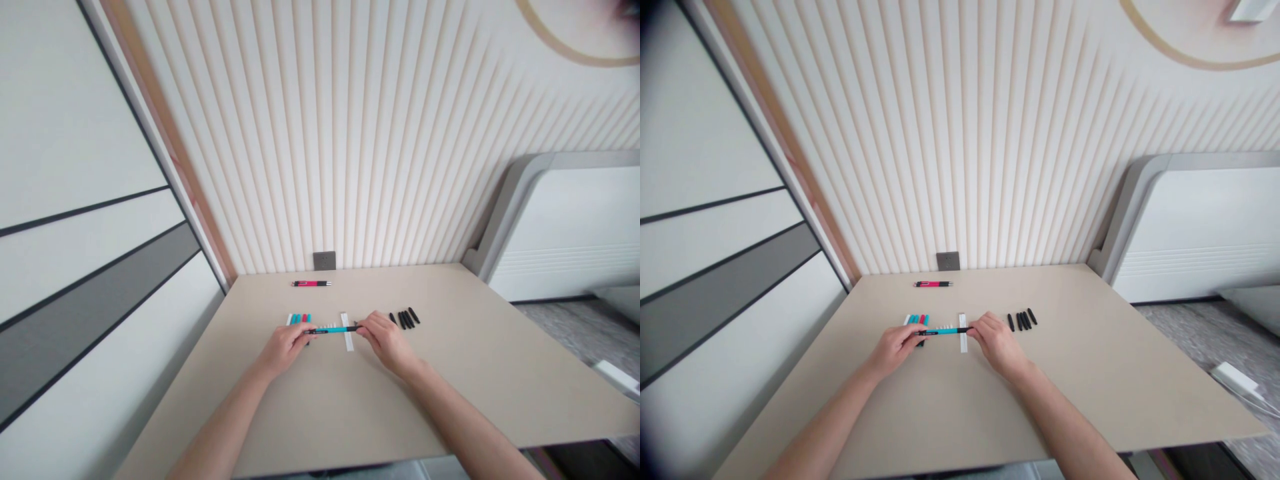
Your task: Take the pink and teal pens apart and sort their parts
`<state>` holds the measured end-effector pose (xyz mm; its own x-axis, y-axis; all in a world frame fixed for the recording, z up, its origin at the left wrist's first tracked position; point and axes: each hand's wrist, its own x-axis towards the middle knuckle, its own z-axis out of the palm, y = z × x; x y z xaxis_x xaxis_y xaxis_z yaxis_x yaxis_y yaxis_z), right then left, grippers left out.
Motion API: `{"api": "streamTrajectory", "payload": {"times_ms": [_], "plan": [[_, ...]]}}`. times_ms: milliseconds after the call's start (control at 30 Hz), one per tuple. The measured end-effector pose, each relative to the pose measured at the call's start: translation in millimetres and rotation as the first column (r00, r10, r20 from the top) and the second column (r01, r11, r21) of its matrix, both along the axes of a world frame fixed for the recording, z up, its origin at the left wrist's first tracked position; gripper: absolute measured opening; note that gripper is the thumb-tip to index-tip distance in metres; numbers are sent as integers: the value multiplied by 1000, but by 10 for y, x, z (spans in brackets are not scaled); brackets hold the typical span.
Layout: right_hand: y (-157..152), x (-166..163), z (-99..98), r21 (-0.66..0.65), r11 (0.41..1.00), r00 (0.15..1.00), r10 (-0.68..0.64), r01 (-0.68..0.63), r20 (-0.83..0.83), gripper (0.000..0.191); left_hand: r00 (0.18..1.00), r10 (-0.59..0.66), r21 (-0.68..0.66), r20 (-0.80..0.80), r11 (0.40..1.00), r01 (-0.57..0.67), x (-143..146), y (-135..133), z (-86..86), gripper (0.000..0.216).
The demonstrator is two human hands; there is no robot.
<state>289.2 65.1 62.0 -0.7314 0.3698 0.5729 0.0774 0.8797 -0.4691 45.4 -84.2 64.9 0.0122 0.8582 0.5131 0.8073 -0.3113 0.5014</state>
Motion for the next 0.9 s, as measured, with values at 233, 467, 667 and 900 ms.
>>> {"api": "streamTrajectory", "payload": {"times_ms": [233,467,667,900], "plan": [[4,17,1,-265,964,992,58,-25,116,40,982,-52,211,-182,973,91,-3,-30,57,18],[-13,21,40,-396,918,956,136,-22,261,46,982,-44,170,-185,982,76,8,-42,45,17],[-57,-5,25,-395,918,953,104,18,284,47,987,-11,44,-160,999,19,-41,-23,21,18],[-84,-44,-2,-421,907,976,108,-19,190,40,966,119,54,-231,993,-109,-34,10,-6,19]]}}
